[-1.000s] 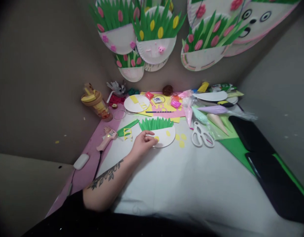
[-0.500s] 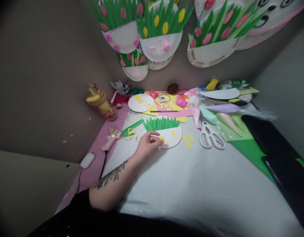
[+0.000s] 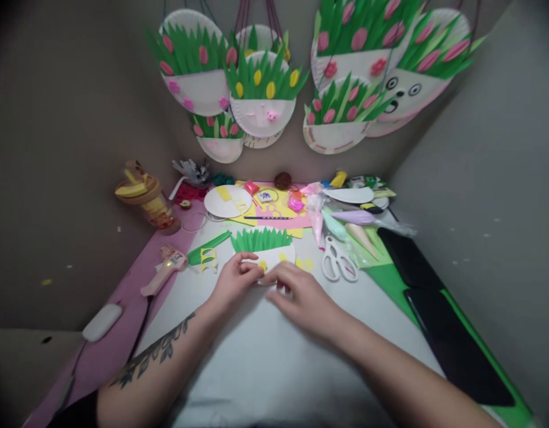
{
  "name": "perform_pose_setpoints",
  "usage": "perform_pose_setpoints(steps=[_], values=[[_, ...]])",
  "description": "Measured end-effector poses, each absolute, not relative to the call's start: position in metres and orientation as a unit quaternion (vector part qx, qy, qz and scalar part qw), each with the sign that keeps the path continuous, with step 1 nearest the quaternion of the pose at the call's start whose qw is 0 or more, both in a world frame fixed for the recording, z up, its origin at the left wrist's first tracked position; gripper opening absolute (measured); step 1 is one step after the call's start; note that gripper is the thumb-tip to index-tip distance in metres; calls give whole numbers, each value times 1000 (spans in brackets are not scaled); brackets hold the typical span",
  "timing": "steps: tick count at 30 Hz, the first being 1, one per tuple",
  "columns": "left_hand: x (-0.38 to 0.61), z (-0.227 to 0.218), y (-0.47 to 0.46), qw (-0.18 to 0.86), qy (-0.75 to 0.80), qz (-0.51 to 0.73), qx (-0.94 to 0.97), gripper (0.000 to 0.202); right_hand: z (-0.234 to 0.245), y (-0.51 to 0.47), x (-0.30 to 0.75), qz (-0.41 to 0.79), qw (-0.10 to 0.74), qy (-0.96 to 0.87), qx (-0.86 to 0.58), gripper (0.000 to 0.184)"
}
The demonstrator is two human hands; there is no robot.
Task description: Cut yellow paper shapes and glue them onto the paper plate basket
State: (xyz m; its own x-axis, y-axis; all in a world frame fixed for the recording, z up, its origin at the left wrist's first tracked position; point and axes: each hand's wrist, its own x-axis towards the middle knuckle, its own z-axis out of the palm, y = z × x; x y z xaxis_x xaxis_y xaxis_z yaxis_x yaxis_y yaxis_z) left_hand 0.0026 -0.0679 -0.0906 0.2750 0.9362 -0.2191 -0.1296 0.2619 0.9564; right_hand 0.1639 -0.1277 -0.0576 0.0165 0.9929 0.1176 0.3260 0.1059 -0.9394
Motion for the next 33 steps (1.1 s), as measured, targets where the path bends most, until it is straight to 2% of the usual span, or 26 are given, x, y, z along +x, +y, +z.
perform_pose_setpoints(steps=[4, 7, 10, 16, 24, 33], values=[[3, -92, -70, 644, 442, 406, 474, 31, -74, -104, 155, 322, 442, -608, -576, 18], [4, -94, -72, 622, 435, 397, 516, 28, -83, -95, 152, 313, 437, -611, -582, 5], [4, -95, -74, 596, 449, 370, 553, 26, -86, -93, 156, 342, 430, -603, -579, 12], [5, -95, -72, 547, 469, 348, 600, 25, -89, -92, 159, 425, 431, -554, -571, 13], [3, -94, -69, 611, 462, 356, 534, 22, -92, -90, 157, 476, 430, -500, -582, 14], [3, -102, -64, 625, 469, 371, 501, 24, -99, -89, 153, 488, 403, -511, -582, 12]])
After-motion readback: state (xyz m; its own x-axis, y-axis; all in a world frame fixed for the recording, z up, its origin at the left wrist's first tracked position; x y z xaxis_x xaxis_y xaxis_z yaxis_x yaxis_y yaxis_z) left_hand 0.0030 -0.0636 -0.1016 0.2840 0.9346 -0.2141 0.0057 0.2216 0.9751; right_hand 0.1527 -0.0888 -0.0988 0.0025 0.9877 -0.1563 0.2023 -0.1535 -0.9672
